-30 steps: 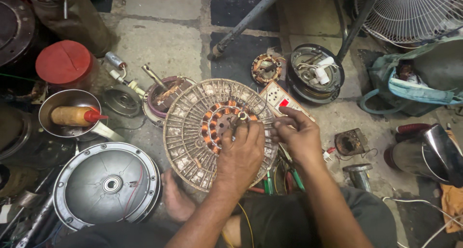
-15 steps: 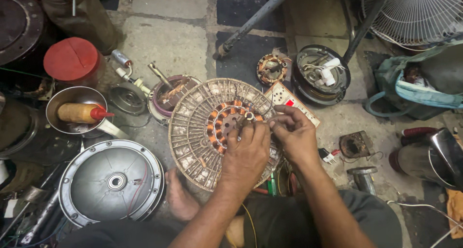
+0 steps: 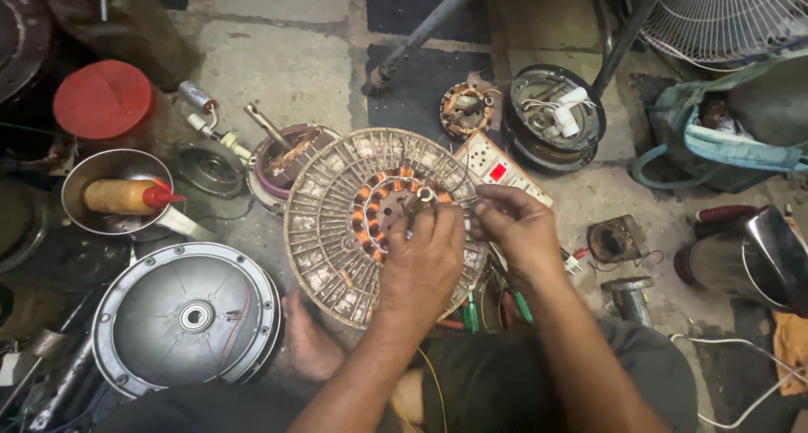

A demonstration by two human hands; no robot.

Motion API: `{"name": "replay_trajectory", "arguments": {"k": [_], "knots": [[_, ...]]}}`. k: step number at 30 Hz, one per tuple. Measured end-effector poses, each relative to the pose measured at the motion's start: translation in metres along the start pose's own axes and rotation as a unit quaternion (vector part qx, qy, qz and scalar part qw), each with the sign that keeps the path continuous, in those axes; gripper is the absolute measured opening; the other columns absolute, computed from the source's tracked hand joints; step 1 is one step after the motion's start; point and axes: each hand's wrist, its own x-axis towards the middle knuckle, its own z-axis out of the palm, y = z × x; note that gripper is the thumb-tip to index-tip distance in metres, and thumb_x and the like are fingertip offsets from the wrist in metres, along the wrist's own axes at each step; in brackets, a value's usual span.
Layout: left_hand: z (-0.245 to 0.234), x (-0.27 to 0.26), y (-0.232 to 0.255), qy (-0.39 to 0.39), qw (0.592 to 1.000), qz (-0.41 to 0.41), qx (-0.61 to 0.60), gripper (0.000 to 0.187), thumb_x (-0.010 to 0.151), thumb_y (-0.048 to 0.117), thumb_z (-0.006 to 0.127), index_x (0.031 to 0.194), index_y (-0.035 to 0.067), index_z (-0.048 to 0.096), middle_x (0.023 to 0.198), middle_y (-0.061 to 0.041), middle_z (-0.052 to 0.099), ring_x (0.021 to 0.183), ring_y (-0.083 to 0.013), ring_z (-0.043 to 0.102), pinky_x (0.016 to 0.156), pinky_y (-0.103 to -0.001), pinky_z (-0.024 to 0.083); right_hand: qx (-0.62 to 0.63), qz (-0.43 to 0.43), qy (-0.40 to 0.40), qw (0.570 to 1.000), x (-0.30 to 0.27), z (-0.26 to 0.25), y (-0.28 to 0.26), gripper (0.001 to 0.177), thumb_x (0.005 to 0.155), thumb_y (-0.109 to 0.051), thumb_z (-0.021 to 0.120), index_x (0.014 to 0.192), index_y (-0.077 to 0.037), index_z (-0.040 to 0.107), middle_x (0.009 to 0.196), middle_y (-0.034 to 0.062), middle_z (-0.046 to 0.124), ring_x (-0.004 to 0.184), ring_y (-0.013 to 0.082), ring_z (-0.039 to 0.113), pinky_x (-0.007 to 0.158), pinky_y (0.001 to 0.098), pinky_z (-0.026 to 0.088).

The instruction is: The person sits on the floor and uses a screwdriver to adjust copper windings on a motor stator. They then use pliers to pull and arrange the wires within the stator slots.

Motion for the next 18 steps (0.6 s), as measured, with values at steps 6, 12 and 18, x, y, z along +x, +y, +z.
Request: {"name": "replay_trajectory", "arguments": {"k": [6, 12, 18], "knots": [[0.001, -0.001, -0.001, 0.008, 1.000, -0.005, -0.002, 0.041, 0.088, 0.026, 0.058, 0.126, 0.011, 0.066, 0.115, -0.001, 0.057, 0.108, -0.0161, 0.052, 0.097, -0.040, 0.037, 0.033, -0.007, -0.029, 0.999, -0.005, 0.012, -0.006, 0.036, 0.091, 0.000, 0.069, 0.127, 0.002, 0.065, 0.098, 0.0058, 0.070, 0.079, 0.0092, 0.066, 0.067, 0.0243, 0.057], [0.000, 0.000, 0.000, -0.003, 1.000, 0.000, 0.001, 0.037, 0.091, 0.026, 0.058, 0.123, 0.011, 0.066, 0.113, -0.001, 0.056, 0.107, -0.0166, 0.051, 0.097, -0.040, 0.037, 0.027, -0.001, -0.029, 0.999, 0.001, 0.017, -0.003, 0.039, 0.091, -0.001, 0.067, 0.130, -0.001, 0.064, 0.095, 0.0043, 0.068, 0.068, 0.0083, 0.059, 0.056, 0.0222, 0.047], [-0.002, -0.001, -0.002, -0.001, 1.000, 0.002, 0.003, 0.038, 0.088, 0.026, 0.059, 0.122, 0.009, 0.066, 0.111, -0.001, 0.055, 0.105, -0.0166, 0.051, 0.097, -0.040, 0.037, 0.089, 0.026, 0.052, 0.994, 0.013, -0.008, -0.023, 0.038, 0.092, -0.006, 0.064, 0.129, -0.003, 0.061, 0.094, 0.0038, 0.071, 0.061, 0.0092, 0.056, 0.057, 0.0254, 0.054]]}}
